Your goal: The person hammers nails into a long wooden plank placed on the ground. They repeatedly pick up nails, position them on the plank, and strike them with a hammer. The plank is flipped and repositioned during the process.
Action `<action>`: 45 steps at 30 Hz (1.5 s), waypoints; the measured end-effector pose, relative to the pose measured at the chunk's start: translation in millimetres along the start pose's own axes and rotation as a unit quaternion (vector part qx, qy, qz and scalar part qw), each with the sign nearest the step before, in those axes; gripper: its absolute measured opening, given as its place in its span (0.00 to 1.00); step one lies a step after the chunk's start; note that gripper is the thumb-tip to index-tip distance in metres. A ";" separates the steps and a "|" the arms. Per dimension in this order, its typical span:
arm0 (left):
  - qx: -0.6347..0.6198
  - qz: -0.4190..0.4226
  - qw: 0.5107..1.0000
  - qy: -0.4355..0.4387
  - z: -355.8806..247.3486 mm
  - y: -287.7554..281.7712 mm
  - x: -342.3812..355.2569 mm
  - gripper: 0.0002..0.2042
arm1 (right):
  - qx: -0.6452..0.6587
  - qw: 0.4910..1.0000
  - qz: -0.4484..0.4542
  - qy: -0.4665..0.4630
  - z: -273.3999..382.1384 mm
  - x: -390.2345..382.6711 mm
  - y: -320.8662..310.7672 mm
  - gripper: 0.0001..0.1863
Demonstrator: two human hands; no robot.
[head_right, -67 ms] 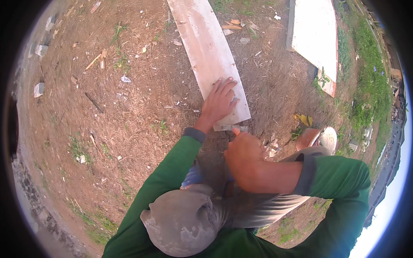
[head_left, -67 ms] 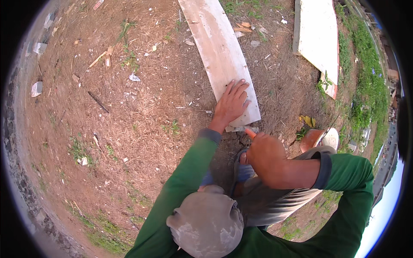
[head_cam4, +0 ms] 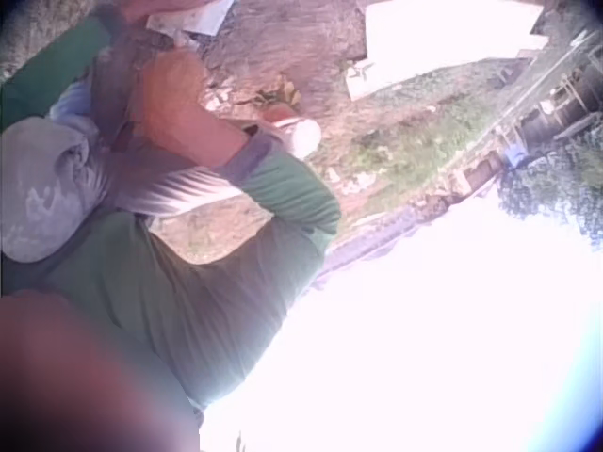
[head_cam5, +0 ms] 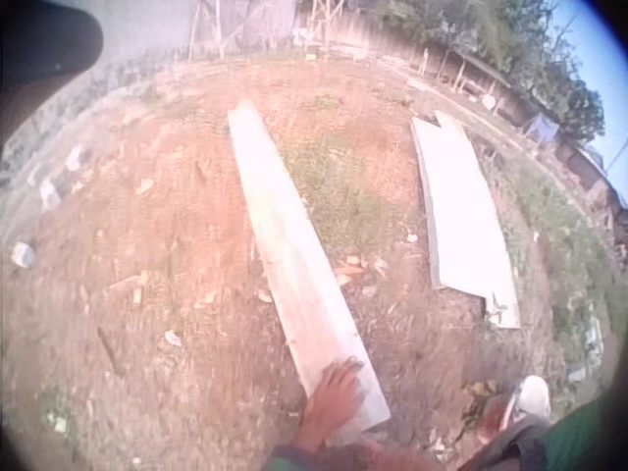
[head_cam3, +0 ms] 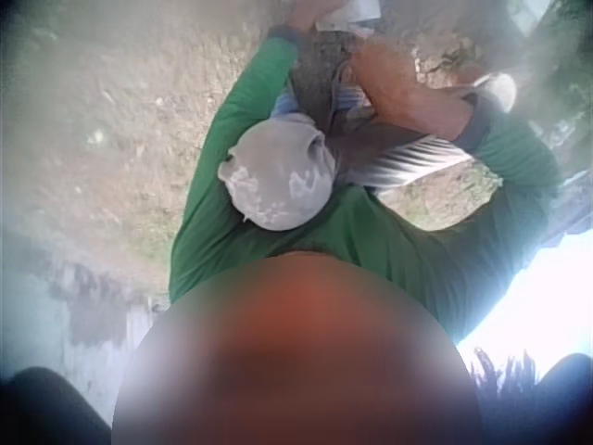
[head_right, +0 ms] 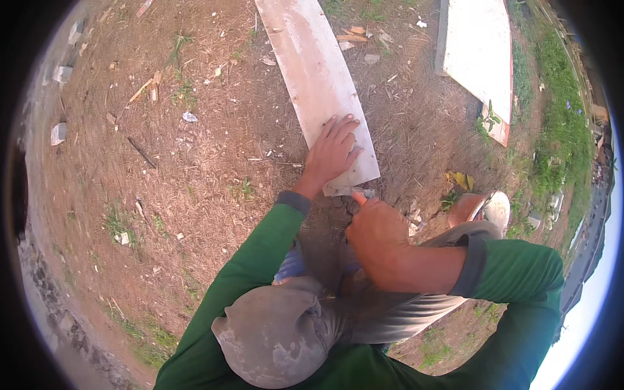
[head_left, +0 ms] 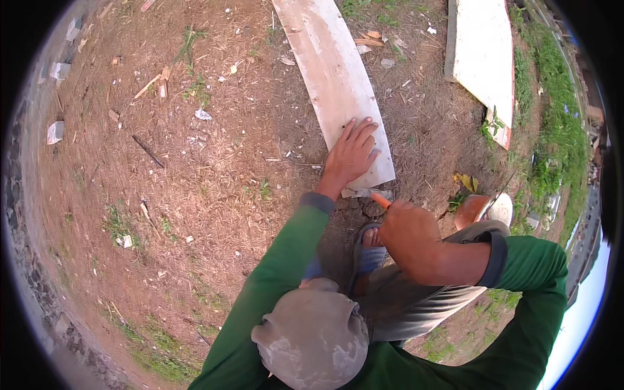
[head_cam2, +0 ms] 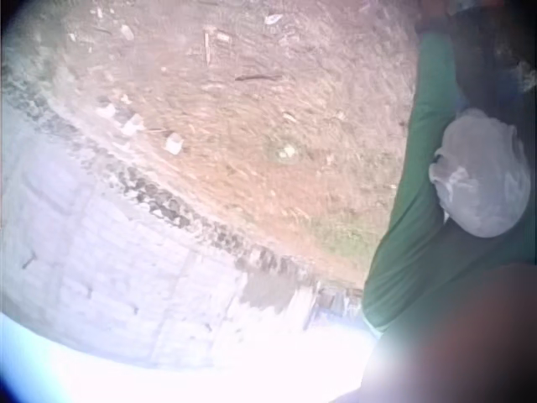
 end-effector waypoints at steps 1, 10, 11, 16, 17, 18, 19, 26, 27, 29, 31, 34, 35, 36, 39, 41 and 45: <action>-0.013 0.004 1.000 -0.009 1.0 0.2 -0.1 0.17 | 0.045 0.996 -0.075 0.011 -15.1 -8.7 -0.7 0.18; 0.022 0.009 1.000 -0.003 2.9 -2.6 7.3 0.20 | -0.099 0.986 -0.075 0.115 18.4 -6.6 -4.8 0.12; 0.026 0.028 0.999 -0.006 4.2 4.0 7.1 0.20 | -0.071 0.992 -0.057 0.083 16.8 -3.3 -2.3 0.11; 0.048 0.001 0.999 -0.013 -1.4 5.0 8.5 0.17 | -0.122 0.988 -0.086 0.046 -67.7 -17.7 5.6 0.07; 0.028 0.059 0.997 -0.031 -0.4 11.0 4.5 0.17 | -0.110 0.988 -0.104 -0.035 -56.8 -21.4 5.2 0.07; 0.025 0.055 0.998 -0.028 -0.5 6.3 6.9 0.18 | -0.121 0.984 -0.120 -0.055 -52.8 -22.2 -0.1 0.07; 0.027 0.078 0.996 -0.033 4.1 6.1 11.2 0.18 | -0.153 0.977 -0.141 -0.050 -46.3 -20.6 -9.9 0.07; 0.008 0.005 1.000 -0.002 8.1 7.4 8.1 0.16 | -0.173 0.982 -0.073 0.024 -7.6 -14.9 -33.3 0.03; 0.031 -0.034 0.999 -0.007 3.1 4.7 3.4 0.15 | -0.151 0.986 -0.069 0.025 -54.1 -12.1 -32.7 0.04; 0.077 0.033 0.996 -0.036 0.7 13.0 1.9 0.15 | -0.187 0.977 -0.102 -0.005 -70.5 -14.1 -20.2 0.03; 0.086 0.030 0.996 -0.022 -2.4 4.8 10.3 0.16 | -0.193 0.974 -0.122 0.008 -87.1 -9.9 -18.8 0.04; 0.036 0.023 0.999 -0.021 4.0 -11.2 9.4 0.17 | -0.195 0.965 -0.154 -0.083 -7.5 2.6 -8.9 0.06; 0.013 0.072 0.997 -0.027 5.0 -5.2 6.2 0.17 | -0.201 0.979 -0.044 -0.020 9.6 21.3 3.1 0.06; 0.013 0.029 0.999 -0.017 3.9 -12.3 4.5 0.17 | -0.203 0.979 -0.005 0.013 32.2 23.6 12.8 0.07; 0.022 -0.014 1.000 0.004 0.5 -12.7 6.6 0.15 | -0.258 0.960 -0.005 0.109 41.3 18.7 2.7 0.08; 0.021 -0.005 0.999 -0.024 -0.5 -6.1 7.1 0.14 | -0.238 0.971 -0.016 0.003 43.6 8.6 -6.3 0.07; 0.047 0.049 0.997 -0.024 -5.5 -1.5 11.5 0.15 | -0.298 0.939 -0.162 -0.055 -12.5 -16.6 -51.9 0.06</action>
Point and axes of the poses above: each hand's wrist, its own x-axis towards the middle knuckle, its own y-axis out of the palm, z = x × y, the point moved 8 cm from there along x, towards the middle knuckle, and after that the axes turned 15 degrees about z, right-handed, at the moved point
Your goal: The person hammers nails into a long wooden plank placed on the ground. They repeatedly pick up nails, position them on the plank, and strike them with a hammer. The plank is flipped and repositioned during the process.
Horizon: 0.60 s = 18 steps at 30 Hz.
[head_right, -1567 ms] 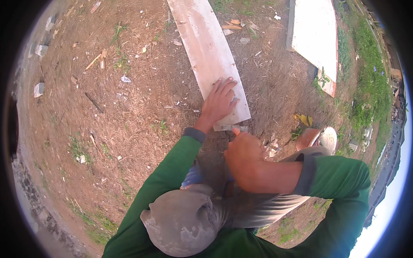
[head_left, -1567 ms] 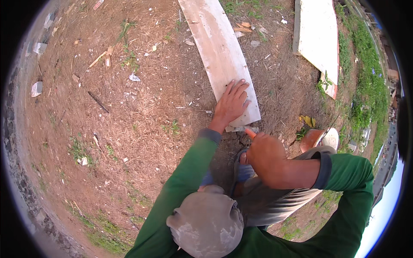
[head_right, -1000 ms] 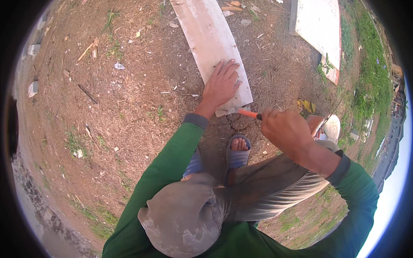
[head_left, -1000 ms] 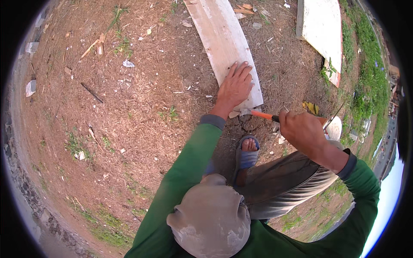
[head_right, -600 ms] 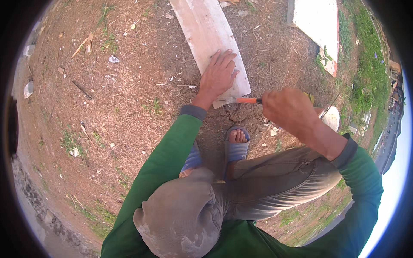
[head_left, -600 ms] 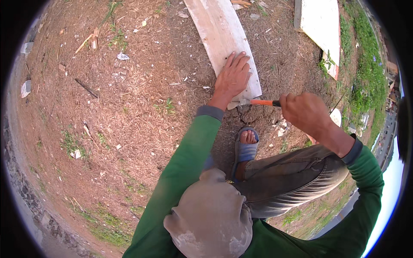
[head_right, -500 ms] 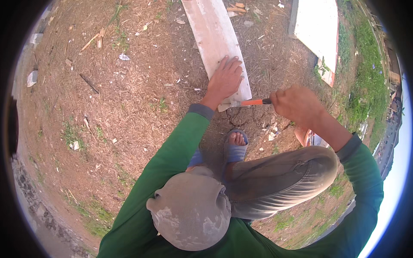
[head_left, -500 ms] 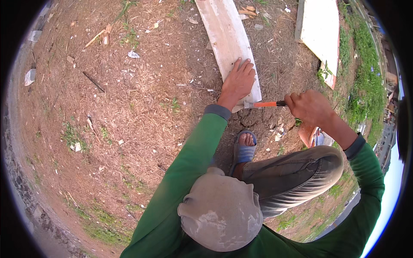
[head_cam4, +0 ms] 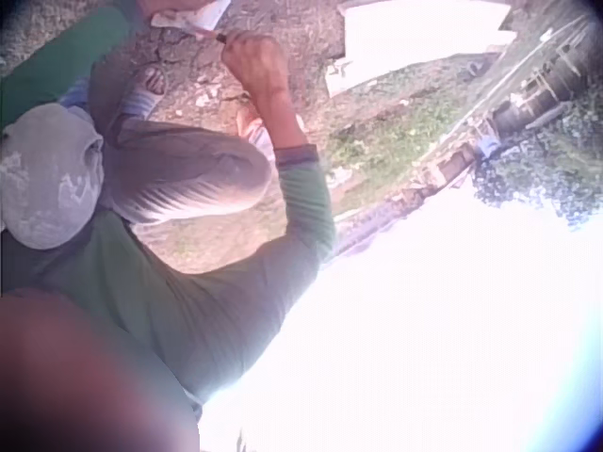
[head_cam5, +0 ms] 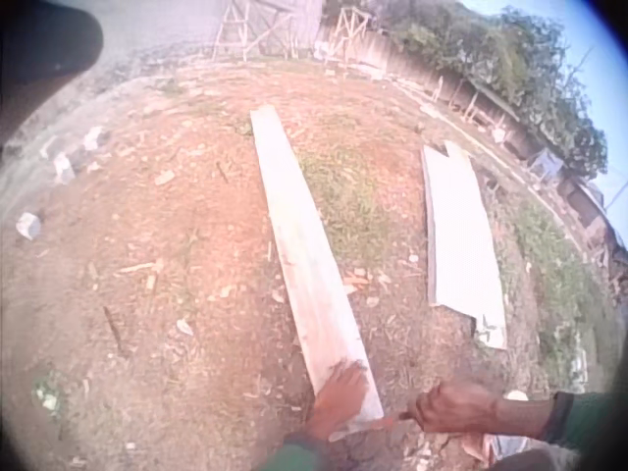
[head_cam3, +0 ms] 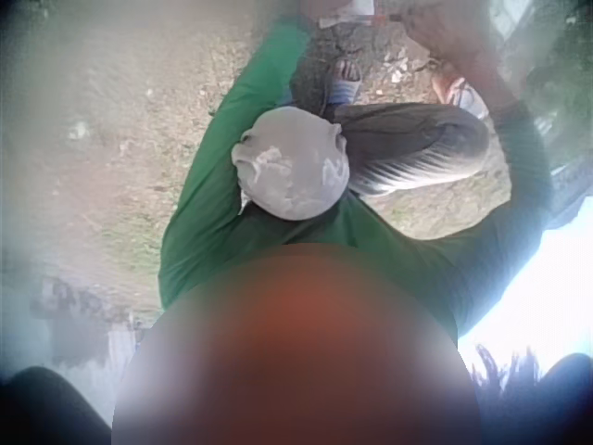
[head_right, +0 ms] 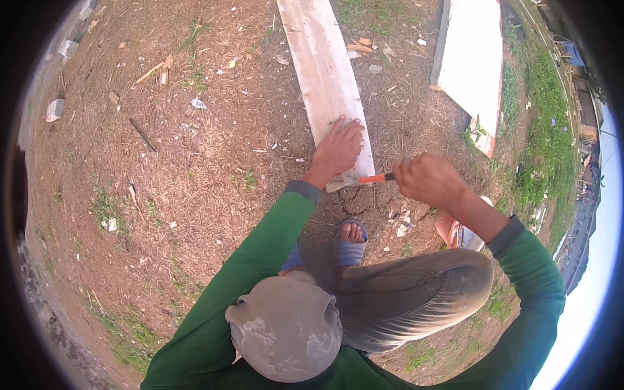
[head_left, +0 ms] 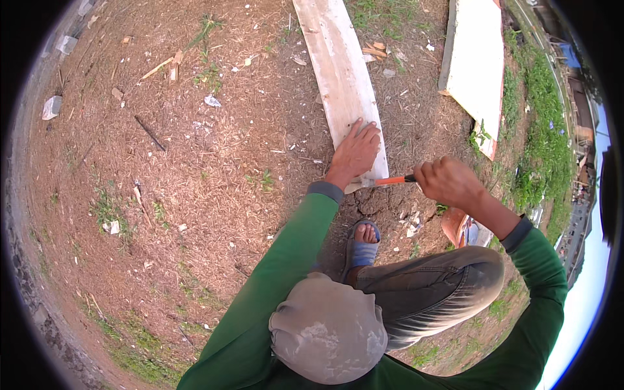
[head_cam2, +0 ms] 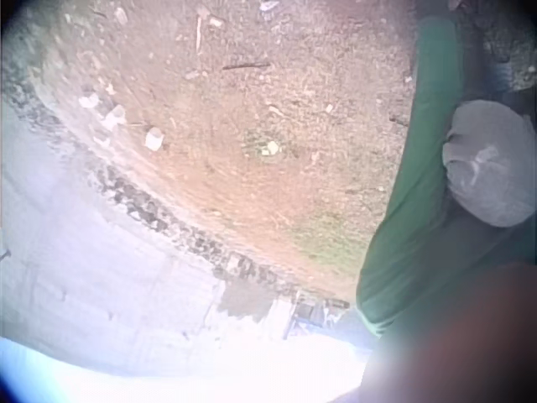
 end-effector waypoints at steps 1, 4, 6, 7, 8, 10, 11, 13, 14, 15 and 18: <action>-0.032 0.012 0.999 0.006 5.0 0.7 -3.0 0.14 | -0.025 0.999 -0.001 0.023 -14.8 -2.2 0.8 0.06; -0.059 -0.010 0.998 0.026 7.7 -4.8 -10.8 0.16 | 0.185 0.980 0.069 0.007 -5.3 5.4 8.3 0.05; -0.090 -0.050 0.994 0.034 8.6 -9.7 -17.2 0.16 | 0.277 0.961 0.004 0.007 -12.7 4.6 7.0 0.04; -0.093 -0.068 0.992 0.043 9.1 -12.2 -15.8 0.16 | 0.319 0.947 -0.024 0.029 -24.9 2.0 12.6 0.04; -0.110 -0.053 0.992 0.039 10.8 -9.5 -12.9 0.17 | 0.371 0.928 -0.022 0.022 -36.6 0.9 24.1 0.04; -0.136 -0.038 0.989 0.037 12.4 -7.9 -9.3 0.18 | 0.450 0.886 -0.107 0.016 -63.6 -12.0 36.1 0.05; -0.145 -0.029 0.988 0.034 12.9 -8.0 -6.8 0.19 | 0.514 0.849 -0.117 0.027 -72.8 -17.2 48.5 0.06; -0.156 -0.035 0.986 0.039 12.3 -12.9 -5.7 0.20 | 0.664 0.720 -0.198 0.031 -77.9 -28.6 65.9 0.09; -0.164 -0.012 0.986 0.026 13.8 -10.8 -5.1 0.21 | 0.723 0.642 -0.253 0.031 -75.2 -33.6 72.8 0.12; -0.162 -0.038 0.985 0.038 12.0 -15.9 -7.2 0.21 | 0.726 0.632 -0.264 0.070 -67.9 -36.7 80.9 0.14; -0.166 -0.040 0.984 0.043 12.7 -14.4 -8.2 0.21 | 0.717 0.626 -0.268 0.153 -52.4 -43.6 96.5 0.19</action>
Point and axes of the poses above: each hand's wrist, its own x-axis towards the middle knuckle, its own y-axis out of the palm, z = x × y, the point moved 8 cm from there along x, towards the middle knuckle, and after that the axes turned 15 degrees about z, right-handed, at the moved point
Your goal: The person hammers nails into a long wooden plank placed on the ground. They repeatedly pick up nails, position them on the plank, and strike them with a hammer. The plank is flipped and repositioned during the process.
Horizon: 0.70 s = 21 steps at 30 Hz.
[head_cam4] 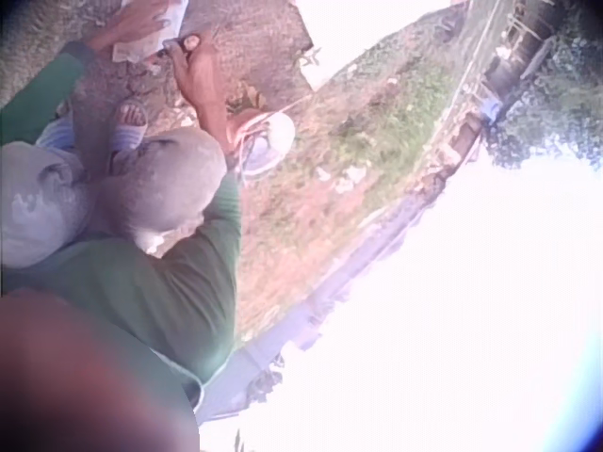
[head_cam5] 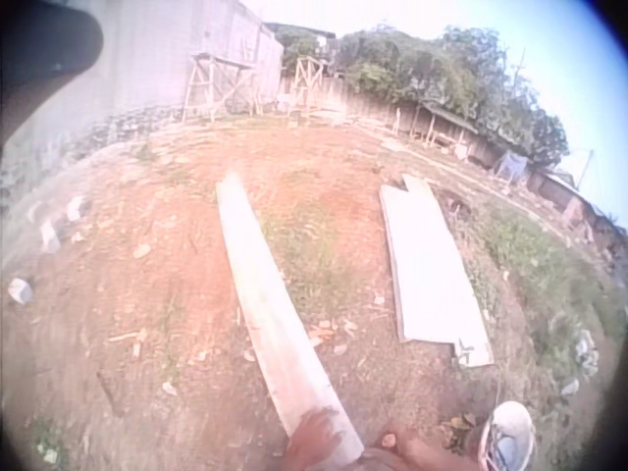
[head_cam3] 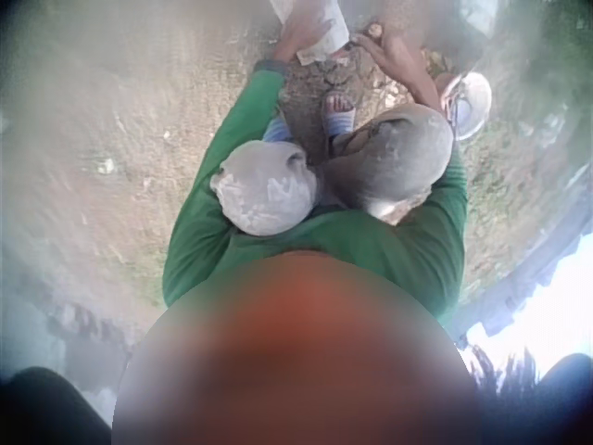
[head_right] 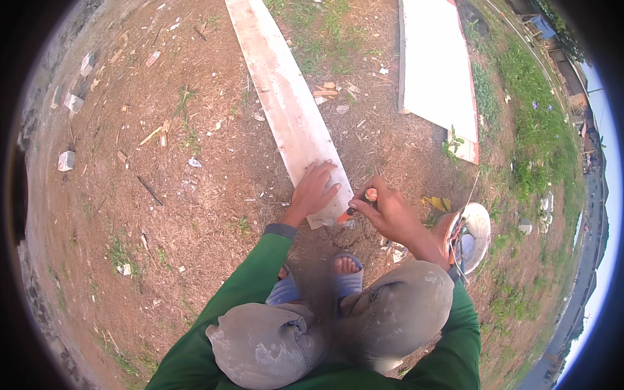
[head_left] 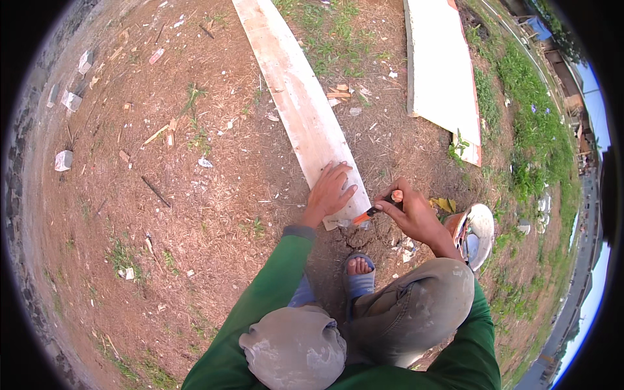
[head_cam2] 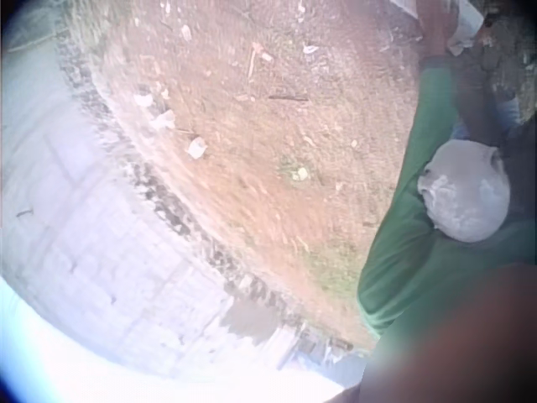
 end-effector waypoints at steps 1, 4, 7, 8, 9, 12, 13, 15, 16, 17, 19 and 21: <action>-0.004 0.004 1.000 0.008 1.7 1.3 -1.5 0.21 | -0.019 1.000 0.013 0.018 -2.0 -1.0 7.1 0.21; -0.046 0.022 0.998 0.020 10.8 5.9 3.5 0.20 | -0.079 0.997 -0.009 -0.002 3.3 6.0 0.8 0.25; -0.199 0.010 0.979 -0.032 28.5 2.7 3.9 0.18 | -0.065 0.998 0.011 0.013 -8.0 22.8 1.6 0.27; -0.215 0.021 0.975 -0.051 31.4 1.9 1.0 0.19 | -0.023 1.000 0.012 0.000 -14.3 27.7 4.4 0.28; -0.228 0.011 0.971 -0.068 31.7 0.2 -4.0 0.18 | -0.034 0.999 -0.017 0.008 -23.6 31.6 1.6 0.28; -0.163 -0.028 0.983 -0.078 21.2 -6.6 -35.7 0.17 | -0.017 0.997 -0.068 -0.015 -56.0 46.2 5.3 0.29; -0.136 -0.068 0.986 -0.070 15.4 -9.1 -49.3 0.17 | -0.009 0.997 -0.079 -0.007 -71.5 52.6 3.8 0.29; -0.186 -0.066 0.972 -0.129 18.7 6.1 -73.1 0.17 | 0.035 0.993 -0.114 0.014 -101.6 62.5 1.6 0.28; -0.171 -0.069 0.975 -0.125 14.5 11.0 -82.9 0.16 | 0.077 0.988 -0.132 0.030 -116.4 66.4 3.6 0.27; -0.168 -0.082 0.976 -0.110 8.2 15.0 -91.8 0.15 | 0.120 0.979 -0.164 0.036 -127.8 68.5 5.9 0.26; -0.089 -0.059 0.989 -0.104 -9.7 26.4 -105.3 0.14 | 0.184 0.943 -0.272 0.058 -147.6 62.6 6.9 0.26; 0.002 -0.001 0.994 -0.108 -26.1 35.4 -107.6 0.14 | 0.194 0.908 -0.355 0.106 -166.5 46.8 4.7 0.24</action>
Point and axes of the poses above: each hand's wrist, its own x-axis towards the middle knuckle, its own y-axis out of the palm, z = x × y, the point moved 8 cm from there along x, towards the middle knuckle, and after that the axes turned 15 degrees about z, right-handed, at the moved point
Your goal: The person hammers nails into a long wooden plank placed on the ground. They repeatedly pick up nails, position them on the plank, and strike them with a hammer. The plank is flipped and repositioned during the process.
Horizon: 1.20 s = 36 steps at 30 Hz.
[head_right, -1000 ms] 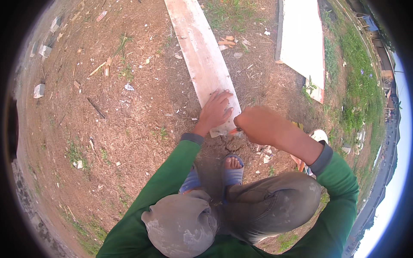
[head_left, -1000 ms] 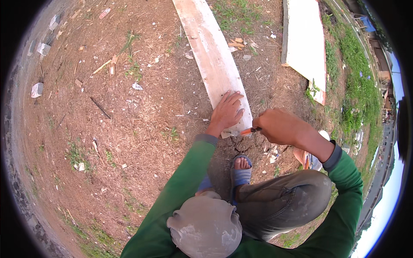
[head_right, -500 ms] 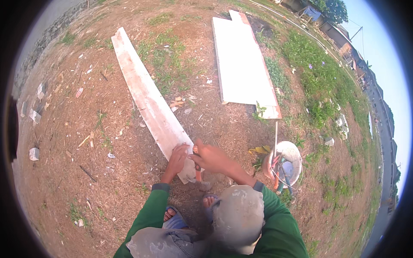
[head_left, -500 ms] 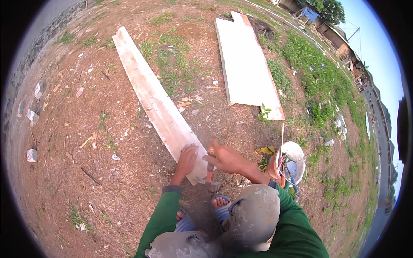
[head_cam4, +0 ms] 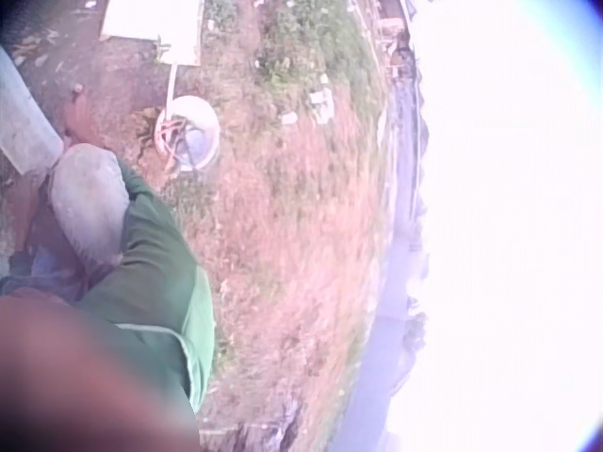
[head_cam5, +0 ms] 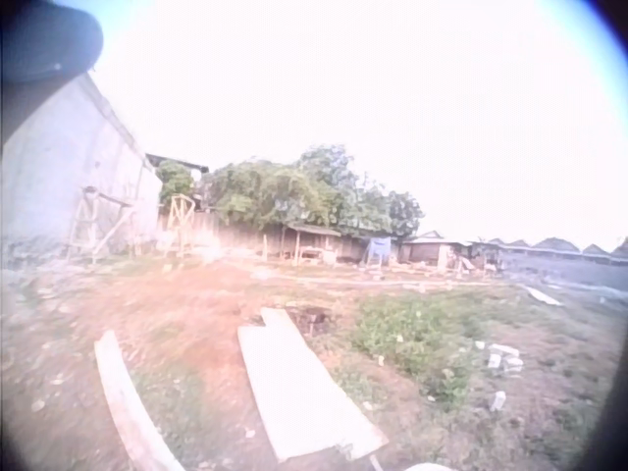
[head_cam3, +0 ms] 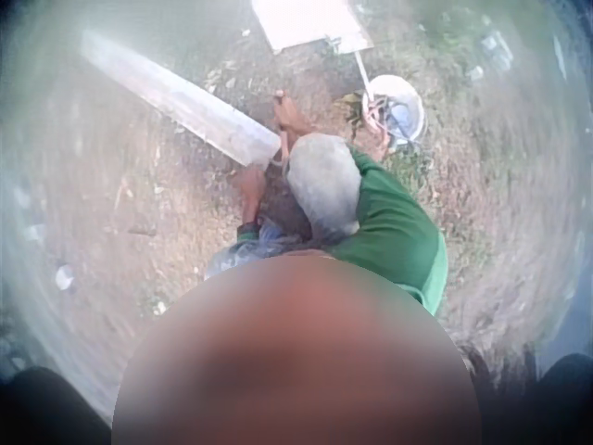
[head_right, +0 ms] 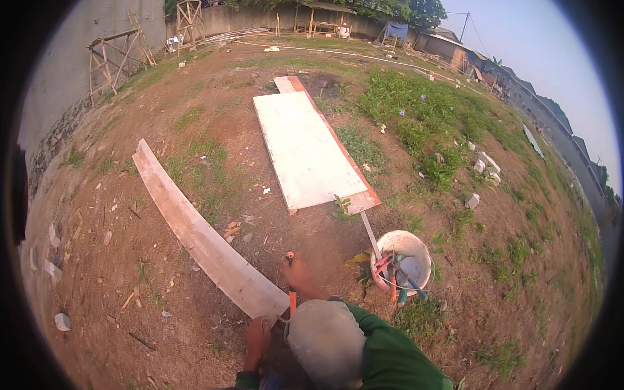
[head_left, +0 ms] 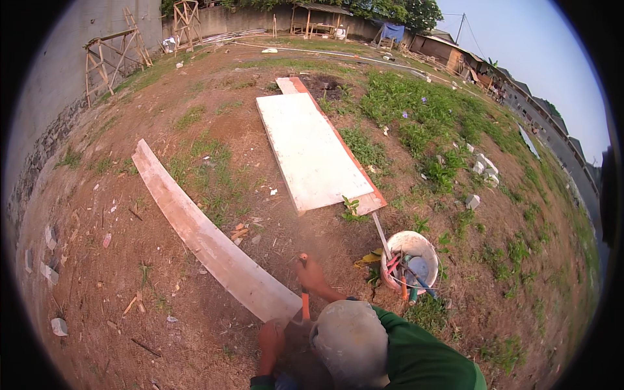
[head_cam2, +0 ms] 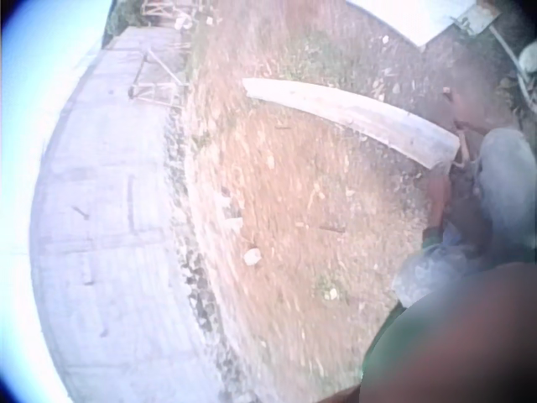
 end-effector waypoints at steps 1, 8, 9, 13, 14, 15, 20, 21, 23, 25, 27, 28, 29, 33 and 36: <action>0.061 0.046 0.997 -0.011 -6.3 5.1 -3.6 0.14 | -0.030 0.998 -0.035 0.030 -8.1 -1.9 -11.5 0.23; 0.163 0.001 0.986 -0.043 -23.6 -6.4 -1.3 0.15 | -0.387 0.899 -0.204 0.010 -9.8 -15.9 -68.5 0.25; 0.177 0.010 0.983 -0.050 -20.1 -3.1 0.4 0.15 | -0.379 0.905 -0.177 -0.082 -1.4 -20.9 -47.3 0.27; 0.215 -0.002 0.975 -0.060 -5.6 4.8 -5.0 0.14 | -0.301 0.890 0.155 -0.307 9.6 -59.2 97.6 0.32; 0.224 0.018 0.972 -0.075 1.0 7.5 -5.3 0.14 | -0.318 0.856 0.240 -0.330 6.3 -70.7 127.5 0.32; 0.229 0.002 0.972 -0.057 0.5 5.8 -6.6 0.12 | -0.329 0.856 0.206 -0.341 7.3 -75.0 134.6 0.32; 0.246 -0.020 0.969 -0.007 -7.7 7.2 -11.9 0.09 | -0.391 0.838 0.273 -0.266 -9.7 -74.6 164.4 0.30; 0.236 -0.014 0.971 -0.020 -6.8 8.4 -11.9 0.08 | -0.400 0.827 0.307 -0.247 -13.7 -73.6 168.3 0.31; 0.218 -0.016 0.975 -0.032 -7.7 8.3 -10.3 0.07 | -0.409 0.828 0.291 -0.249 -9.3 -70.0 166.4 0.33; 0.177 -0.025 0.983 -0.034 -7.8 6.0 -9.0 0.07 | -0.413 0.833 0.279 -0.241 -6.8 -67.4 165.1 0.35; 0.132 -0.032 0.990 -0.041 -5.5 3.4 -8.8 0.07 | -0.404 0.834 0.287 -0.243 -6.2 -68.0 166.2 0.36; 0.110 -0.034 0.992 -0.052 -2.7 1.8 -9.2 0.07 | -0.399 0.832 0.297 -0.245 -6.7 -69.5 167.1 0.37; 0.089 -0.037 0.993 -0.065 0.5 -0.2 -9.9 0.07 | -0.408 0.829 0.300 -0.239 -9.0 -69.4 166.7 0.37; 0.075 -0.013 0.989 -0.126 12.1 -1.4 -10.5 0.07 | -0.354 0.841 0.319 -0.256 -11.4 -70.1 161.2 0.39; 0.063 -0.023 0.990 -0.127 13.1 -4.7 -9.0 0.09 | -0.379 0.826 0.314 -0.276 -13.4 -67.1 161.3 0.47</action>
Point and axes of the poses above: each hand's wrist, its own x-axis towards the middle knuckle, its own y-axis out of the palm, z = x × y, the point moved 8 cm from there along x, towards the middle knuckle, and after that the axes turned 15 degrees about z, right-handed, at the moved point
